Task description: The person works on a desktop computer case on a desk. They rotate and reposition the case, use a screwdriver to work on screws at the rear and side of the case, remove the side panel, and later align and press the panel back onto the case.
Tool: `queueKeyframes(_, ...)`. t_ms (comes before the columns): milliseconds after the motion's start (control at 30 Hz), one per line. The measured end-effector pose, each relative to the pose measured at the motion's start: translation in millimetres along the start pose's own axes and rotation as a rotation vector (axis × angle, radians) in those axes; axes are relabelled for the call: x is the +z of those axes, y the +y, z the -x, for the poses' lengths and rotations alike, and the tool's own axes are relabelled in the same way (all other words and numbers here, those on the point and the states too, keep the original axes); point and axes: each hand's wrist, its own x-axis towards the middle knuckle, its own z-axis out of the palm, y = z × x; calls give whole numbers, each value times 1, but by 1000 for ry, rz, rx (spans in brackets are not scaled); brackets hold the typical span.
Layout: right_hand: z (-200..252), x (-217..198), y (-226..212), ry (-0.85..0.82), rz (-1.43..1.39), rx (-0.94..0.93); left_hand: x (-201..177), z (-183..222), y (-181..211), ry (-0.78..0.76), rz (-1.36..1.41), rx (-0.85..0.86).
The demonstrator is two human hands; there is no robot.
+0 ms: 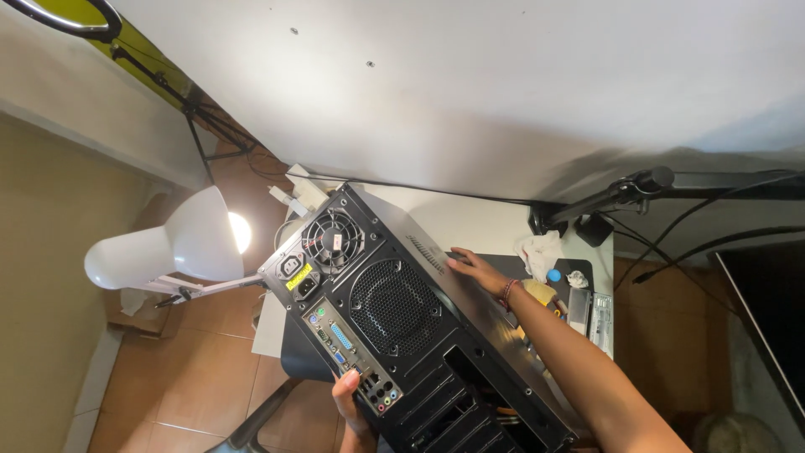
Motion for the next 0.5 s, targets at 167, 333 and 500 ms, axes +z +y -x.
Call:
queueKeyframes(167,-21,11,20,30,-8,70,-13,3,-3,-72,54,-41)
queueKeyframes(333,-25,16,21,61,-12,78,-13,6,-5,-79,83,-50)
queueKeyframes(500,-23,18,17,58,54,184,7,11,7,3,45,-41)
